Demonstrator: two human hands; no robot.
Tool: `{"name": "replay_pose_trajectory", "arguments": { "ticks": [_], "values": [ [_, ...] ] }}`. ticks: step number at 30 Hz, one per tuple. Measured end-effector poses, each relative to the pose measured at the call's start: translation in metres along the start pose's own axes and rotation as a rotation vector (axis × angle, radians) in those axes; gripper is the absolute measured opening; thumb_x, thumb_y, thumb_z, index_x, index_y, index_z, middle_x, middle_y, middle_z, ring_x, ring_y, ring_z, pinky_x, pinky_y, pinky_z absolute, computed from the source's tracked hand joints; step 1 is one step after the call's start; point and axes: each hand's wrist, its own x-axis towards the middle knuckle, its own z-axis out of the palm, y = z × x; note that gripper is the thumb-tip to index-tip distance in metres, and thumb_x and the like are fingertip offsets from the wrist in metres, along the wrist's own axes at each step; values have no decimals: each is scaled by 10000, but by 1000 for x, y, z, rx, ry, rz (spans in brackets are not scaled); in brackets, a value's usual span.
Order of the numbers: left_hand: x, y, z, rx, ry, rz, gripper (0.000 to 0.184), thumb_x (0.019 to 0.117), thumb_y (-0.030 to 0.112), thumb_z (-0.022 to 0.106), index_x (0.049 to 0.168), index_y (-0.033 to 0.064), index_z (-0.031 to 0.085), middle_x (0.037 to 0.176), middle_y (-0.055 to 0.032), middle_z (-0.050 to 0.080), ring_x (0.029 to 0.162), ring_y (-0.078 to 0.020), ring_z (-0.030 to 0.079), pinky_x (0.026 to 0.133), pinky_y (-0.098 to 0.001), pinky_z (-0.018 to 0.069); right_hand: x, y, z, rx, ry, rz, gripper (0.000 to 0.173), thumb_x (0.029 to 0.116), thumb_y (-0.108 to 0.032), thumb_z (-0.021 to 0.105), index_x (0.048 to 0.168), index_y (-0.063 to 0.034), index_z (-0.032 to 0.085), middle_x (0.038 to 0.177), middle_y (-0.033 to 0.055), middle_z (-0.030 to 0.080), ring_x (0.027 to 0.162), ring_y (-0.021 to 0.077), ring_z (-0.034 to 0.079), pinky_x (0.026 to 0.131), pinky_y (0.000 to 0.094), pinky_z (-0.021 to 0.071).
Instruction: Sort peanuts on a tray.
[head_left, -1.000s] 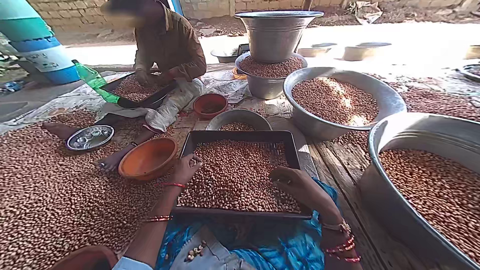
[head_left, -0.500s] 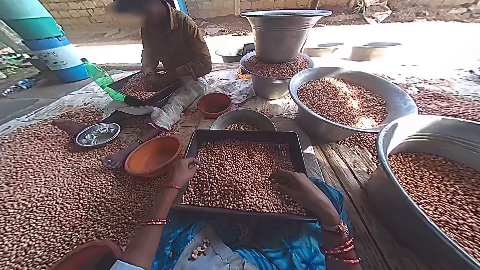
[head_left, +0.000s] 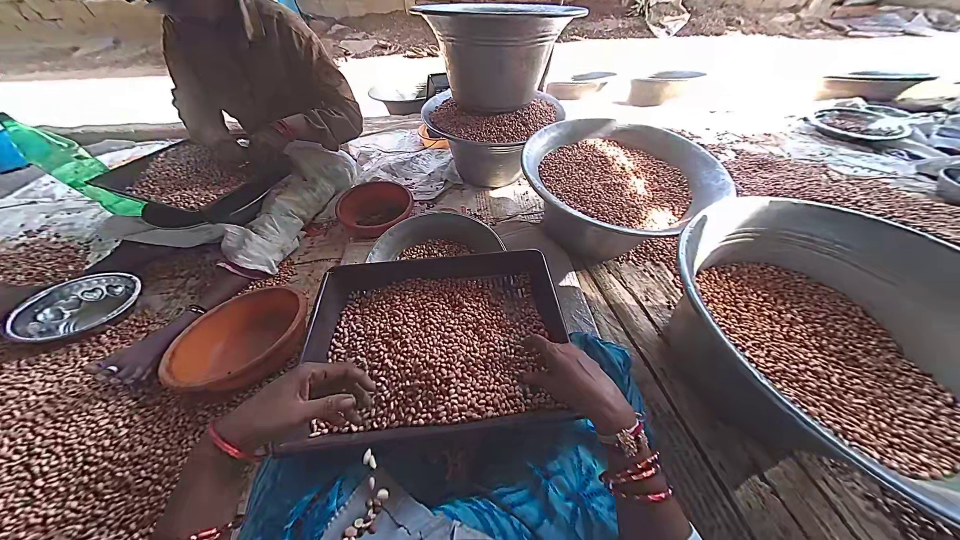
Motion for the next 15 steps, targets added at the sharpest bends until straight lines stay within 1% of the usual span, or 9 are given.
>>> {"name": "replay_pose_trajectory", "arguments": {
  "ticks": [1, 2, 3, 4, 6, 8, 11, 13, 15],
  "values": [
    [1, 5, 3, 134, 116, -128, 205, 958, 20, 632, 1147, 62, 698, 993, -25, 770, 769, -120, 759, 696, -271, 645, 0, -4, 1, -40, -29, 65, 520, 971, -287, 715, 1420, -81, 554, 1184, 212, 700, 1109, 397, 677, 957, 589, 511],
    [5, 9, 5, 339, 191, -304, 195, 980, 47, 672, 1174, 54, 694, 971, -61, 751, 721, -146, 736, 682, -309, 626, 0, -9, 2, -76, -61, 117, 529, 968, -282, 717, 1421, -62, 553, 1215, 228, 683, 1145, 412, 658, 968, 595, 502],
    [14, 9, 7, 537, 202, -485, 238, 994, 134, 699, 1221, 65, 701, 1002, -115, 749, 773, -224, 731, 766, -400, 603, 1, -14, 4, -112, -89, 149, 516, 962, -276, 718, 1398, -42, 572, 1240, 237, 674, 1176, 420, 645, 974, 598, 498],
    [23, 6, 11, 667, 169, -629, 308, 999, 225, 705, 1265, 68, 697, 1064, -170, 745, 899, -317, 729, 884, -499, 562, 2, -19, 8, -146, -123, 163, 501, 957, -272, 719, 1371, -23, 585, 1251, 243, 666, 1192, 427, 635, 969, 602, 497],
    [41, -1, 25, 798, 67, -769, 469, 987, 343, 715, 1311, 9, 655, 1191, -245, 707, 1134, -419, 674, 1040, -591, 472, 5, -32, 20, -208, -175, 149, 501, 962, -256, 707, 1365, 0, 556, 1242, 255, 659, 1179, 438, 640, 936, 608, 509],
    [60, 3, 47, 863, 19, -787, 593, 981, 360, 717, 1357, -75, 570, 1297, -315, 628, 1269, -462, 585, 1095, -606, 415, 10, -45, 33, -226, -194, 84, 460, 983, -195, 655, 1381, -5, 527, 1220, 256, 665, 1167, 438, 645, 925, 607, 503],
    [85, 10, 79, 797, 86, -745, 604, 969, 254, 718, 1382, -126, 495, 1341, -339, 580, 1307, -464, 550, 1101, -589, 409, 20, -63, 48, -155, -182, -32, 554, 957, -106, 623, 1473, -15, 441, 1248, 250, 651, 1179, 426, 641, 949, 595, 502],
    [97, 12, 93, 668, 171, -666, 623, 960, 190, 713, 1409, -147, 444, 1354, -350, 561, 1309, -463, 543, 1101, -582, 410, 29, -71, 52, -41, -140, -120, 651, 944, -105, 660, 1519, 8, 379, 1325, 265, 598, 1196, 414, 628, 980, 566, 503],
    [103, 8, 98, 393, 295, -497, 645, 967, 27, 642, 1491, -172, 322, 1436, -381, 476, 1368, -439, 484, 1147, -536, 364, 36, -74, 48, 118, -98, -227, 711, 953, -163, 701, 1548, 7, 349, 1431, 268, 526, 1245, 389, 603, 1029, 535, 490]
  ]
}}
